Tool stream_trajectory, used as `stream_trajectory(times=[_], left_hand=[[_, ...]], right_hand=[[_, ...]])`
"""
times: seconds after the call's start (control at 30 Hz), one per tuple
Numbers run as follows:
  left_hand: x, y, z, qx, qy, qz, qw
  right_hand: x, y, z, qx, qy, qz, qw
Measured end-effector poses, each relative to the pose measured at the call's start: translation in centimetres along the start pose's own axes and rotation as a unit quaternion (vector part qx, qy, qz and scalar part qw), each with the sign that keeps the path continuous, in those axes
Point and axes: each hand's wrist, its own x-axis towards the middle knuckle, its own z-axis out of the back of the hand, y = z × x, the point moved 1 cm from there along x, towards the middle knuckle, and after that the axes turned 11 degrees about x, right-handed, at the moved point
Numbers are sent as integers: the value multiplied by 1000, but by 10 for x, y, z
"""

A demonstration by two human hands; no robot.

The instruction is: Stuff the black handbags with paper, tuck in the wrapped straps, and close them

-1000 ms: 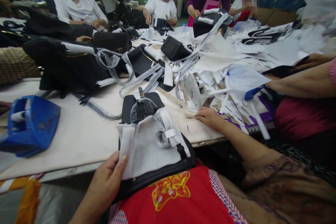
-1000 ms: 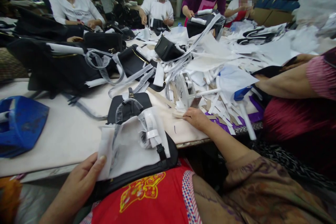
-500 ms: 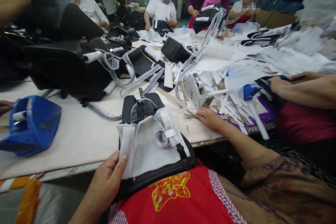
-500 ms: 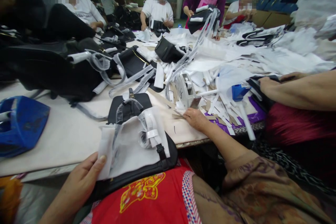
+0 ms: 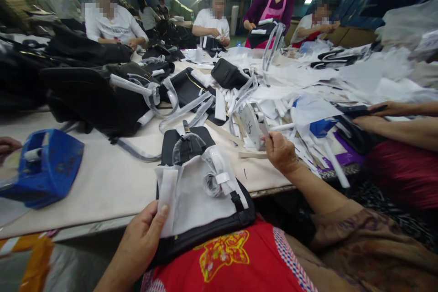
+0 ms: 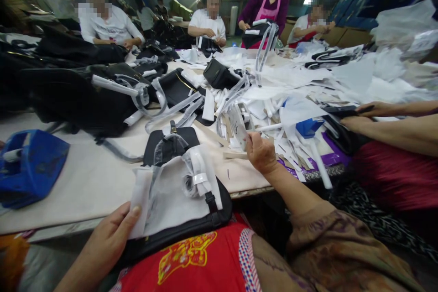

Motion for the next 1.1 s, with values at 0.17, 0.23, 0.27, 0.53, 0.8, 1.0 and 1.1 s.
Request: stream_trajectory(times=[0.17,0.23,0.27,0.53,0.8,1.0,1.1], left_hand=[[0,-3,2,1,7,-8,1000],[-1,-3,2,-1,2,-8,1000],[-2,-3,2,-3,2,-8,1000],[-2,-4,3,-22,1,-6,1000],[-2,-3,4,-12,-3,-17,1000],[-2,0,3,-9,-4,-22,1000],[-2,0,3,-9,-4,-21,1000]], right_hand=[[11,41,0,375,47,-177,909],[16,52,-5,521,84,-267,807],[18,55,-7,574,97,-302,755],[18,58,-20,620,90,-386,677],[16,61,-20,610,96,-390,683],[18,59,-20,666,95,-407,618],[20,59,-15,690,103,-398,595]])
